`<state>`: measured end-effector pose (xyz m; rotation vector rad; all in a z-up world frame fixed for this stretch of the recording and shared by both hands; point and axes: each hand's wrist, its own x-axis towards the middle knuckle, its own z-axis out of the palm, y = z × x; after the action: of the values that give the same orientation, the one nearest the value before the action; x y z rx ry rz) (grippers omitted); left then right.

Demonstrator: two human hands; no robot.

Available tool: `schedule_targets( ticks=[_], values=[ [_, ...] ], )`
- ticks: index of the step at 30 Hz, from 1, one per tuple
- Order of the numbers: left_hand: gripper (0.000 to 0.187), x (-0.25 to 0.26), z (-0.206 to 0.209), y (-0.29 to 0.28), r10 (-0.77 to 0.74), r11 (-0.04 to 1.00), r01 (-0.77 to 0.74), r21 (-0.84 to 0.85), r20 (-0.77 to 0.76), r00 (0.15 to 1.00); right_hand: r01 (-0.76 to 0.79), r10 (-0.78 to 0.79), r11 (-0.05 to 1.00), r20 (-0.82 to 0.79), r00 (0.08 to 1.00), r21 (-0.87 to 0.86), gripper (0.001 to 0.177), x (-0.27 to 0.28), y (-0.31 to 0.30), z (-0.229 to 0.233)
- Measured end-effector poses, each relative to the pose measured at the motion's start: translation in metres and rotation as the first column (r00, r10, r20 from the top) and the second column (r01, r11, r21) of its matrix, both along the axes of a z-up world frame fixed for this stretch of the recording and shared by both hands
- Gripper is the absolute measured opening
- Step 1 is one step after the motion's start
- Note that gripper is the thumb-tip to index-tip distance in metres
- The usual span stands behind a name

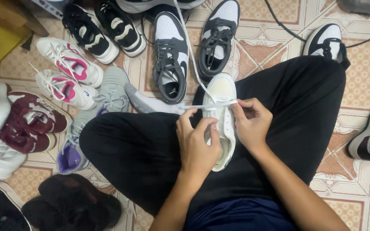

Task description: Lacing a white sneaker while sitting on the floor

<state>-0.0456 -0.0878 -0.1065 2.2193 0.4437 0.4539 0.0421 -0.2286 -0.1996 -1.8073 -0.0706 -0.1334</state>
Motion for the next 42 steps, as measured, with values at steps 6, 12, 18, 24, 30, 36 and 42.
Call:
schedule_targets(
  ticks=[6,12,18,24,30,36,42],
  values=[
    [0.016,-0.003,0.01,-0.009,-0.052,0.99,0.056,0.132,-0.033,0.998,0.033,-0.033,0.999,0.025,0.999,0.004,0.011,-0.001,0.0,-0.014],
    [0.026,-0.002,-0.002,-0.016,-0.067,0.987,0.068,0.145,-0.016,0.998,0.077,-0.073,0.995,0.056,0.996,-0.069,0.012,-0.004,0.001,-0.006],
    [0.022,0.0,-0.012,-0.03,-0.049,0.986,0.036,0.16,0.081,0.995,0.087,-0.073,0.989,0.121,0.99,-0.12,0.013,0.001,-0.005,-0.005],
    [0.02,0.001,-0.02,-0.034,-0.052,0.988,0.031,0.151,0.136,0.989,0.099,-0.088,0.992,0.138,0.986,-0.079,0.014,0.002,-0.006,-0.007],
    [0.016,0.003,-0.016,-0.036,-0.044,0.99,0.02,0.141,0.172,0.984,0.078,-0.068,0.996,0.199,0.978,-0.043,0.015,-0.002,-0.005,-0.003],
    [0.019,0.003,-0.022,-0.039,-0.068,0.988,0.038,0.151,0.197,0.978,0.061,-0.05,0.997,0.196,0.979,-0.049,0.017,-0.005,-0.014,-0.002],
    [0.018,0.005,-0.026,-0.047,-0.082,0.987,0.051,0.151,0.204,0.976,0.095,-0.094,0.995,0.012,0.995,-0.03,0.013,-0.015,-0.017,0.019]
  ],
)
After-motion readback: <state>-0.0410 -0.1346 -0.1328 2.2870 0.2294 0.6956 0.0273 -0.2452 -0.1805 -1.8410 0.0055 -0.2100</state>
